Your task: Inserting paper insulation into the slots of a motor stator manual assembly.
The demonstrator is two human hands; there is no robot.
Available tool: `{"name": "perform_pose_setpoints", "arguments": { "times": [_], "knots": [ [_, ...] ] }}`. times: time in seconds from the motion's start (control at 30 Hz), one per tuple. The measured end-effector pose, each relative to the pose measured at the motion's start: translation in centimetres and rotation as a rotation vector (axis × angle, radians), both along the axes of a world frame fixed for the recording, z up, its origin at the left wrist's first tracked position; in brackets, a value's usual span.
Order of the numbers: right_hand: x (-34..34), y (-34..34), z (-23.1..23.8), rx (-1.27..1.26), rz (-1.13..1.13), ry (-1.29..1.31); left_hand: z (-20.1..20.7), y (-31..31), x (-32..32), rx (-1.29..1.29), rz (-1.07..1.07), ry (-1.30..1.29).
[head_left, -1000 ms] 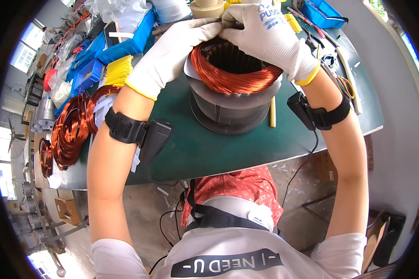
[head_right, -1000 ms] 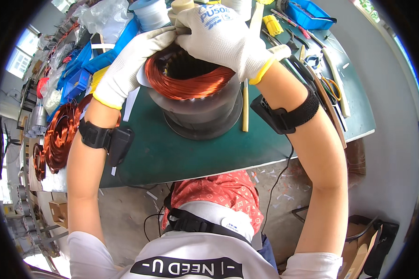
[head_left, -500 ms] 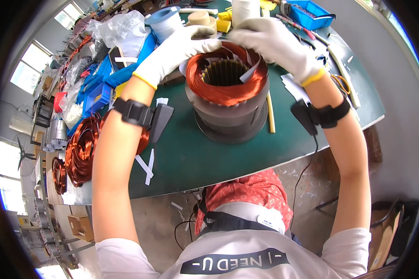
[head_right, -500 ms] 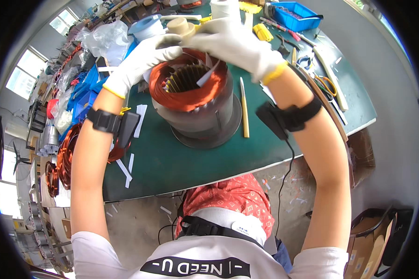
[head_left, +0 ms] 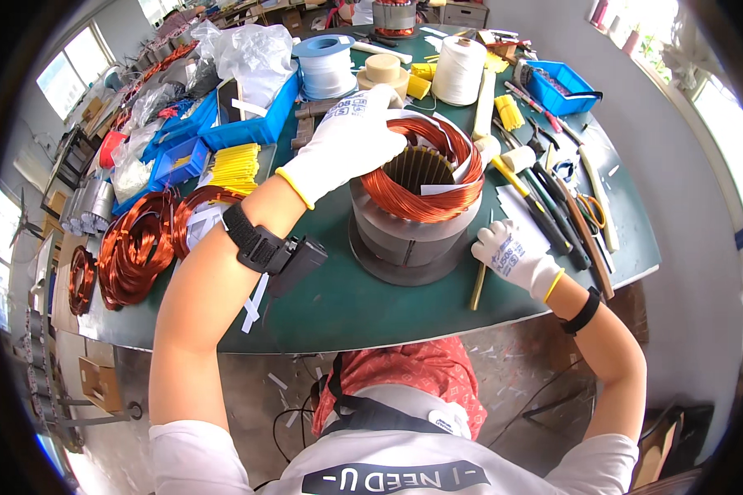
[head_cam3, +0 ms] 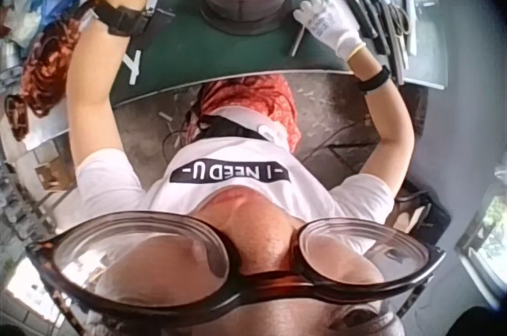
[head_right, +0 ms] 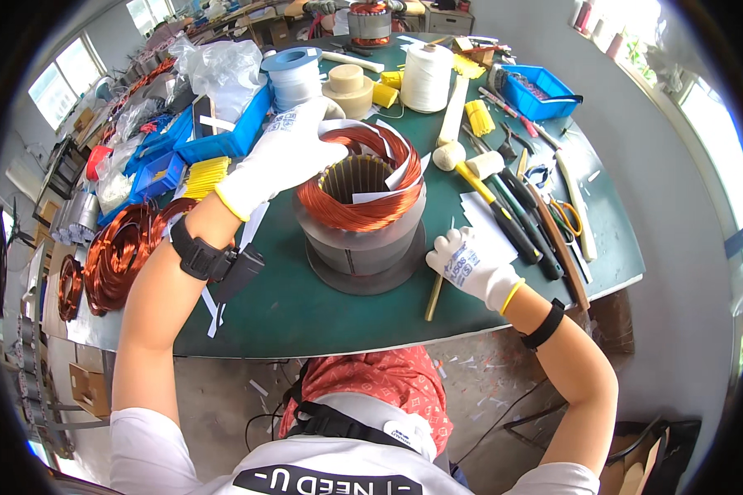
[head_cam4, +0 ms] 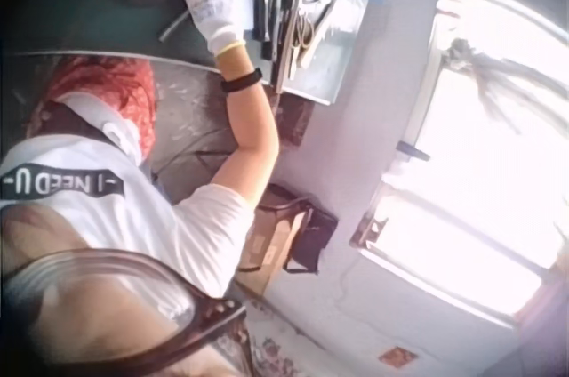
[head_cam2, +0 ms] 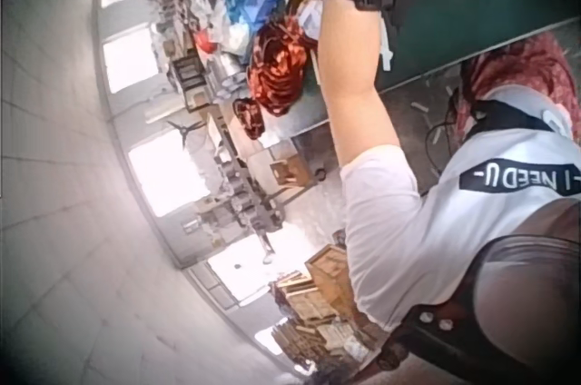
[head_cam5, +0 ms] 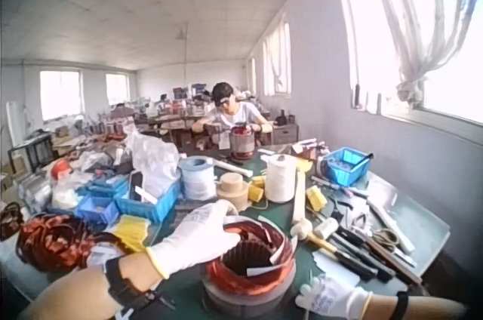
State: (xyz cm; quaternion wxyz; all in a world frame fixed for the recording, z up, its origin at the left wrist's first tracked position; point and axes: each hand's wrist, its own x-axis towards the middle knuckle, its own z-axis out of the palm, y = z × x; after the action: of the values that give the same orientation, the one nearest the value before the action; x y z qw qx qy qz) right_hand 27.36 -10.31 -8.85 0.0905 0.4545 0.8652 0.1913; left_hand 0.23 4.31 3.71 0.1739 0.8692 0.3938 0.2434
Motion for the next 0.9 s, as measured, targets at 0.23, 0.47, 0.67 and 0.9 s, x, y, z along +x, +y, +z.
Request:
{"name": "perform_pose_setpoints", "arguments": {
  "times": [0.23, 0.47, 0.67, 0.9],
  "knots": [
    [-0.7, 1.1, 14.6, 0.161, -0.21, 1.386, 0.7, -1.0, 1.0, 0.038, 0.114, 0.047],
    [-4.0, 9.6, 19.6, -0.18, 0.183, 2.035, 1.4, -0.3, 1.2, -0.092, -0.018, 0.011],
    [-7.8, 13.1, 19.2, -0.287, 0.204, 2.182, 0.7, -0.1, 1.9, -0.018, 0.049, 0.078],
    [-7.2, 15.1, 17.9, -0.388, 0.24, 2.407, 1.4, -0.4, 1.7, -0.075, -0.009, 0.051]
  ]
}}
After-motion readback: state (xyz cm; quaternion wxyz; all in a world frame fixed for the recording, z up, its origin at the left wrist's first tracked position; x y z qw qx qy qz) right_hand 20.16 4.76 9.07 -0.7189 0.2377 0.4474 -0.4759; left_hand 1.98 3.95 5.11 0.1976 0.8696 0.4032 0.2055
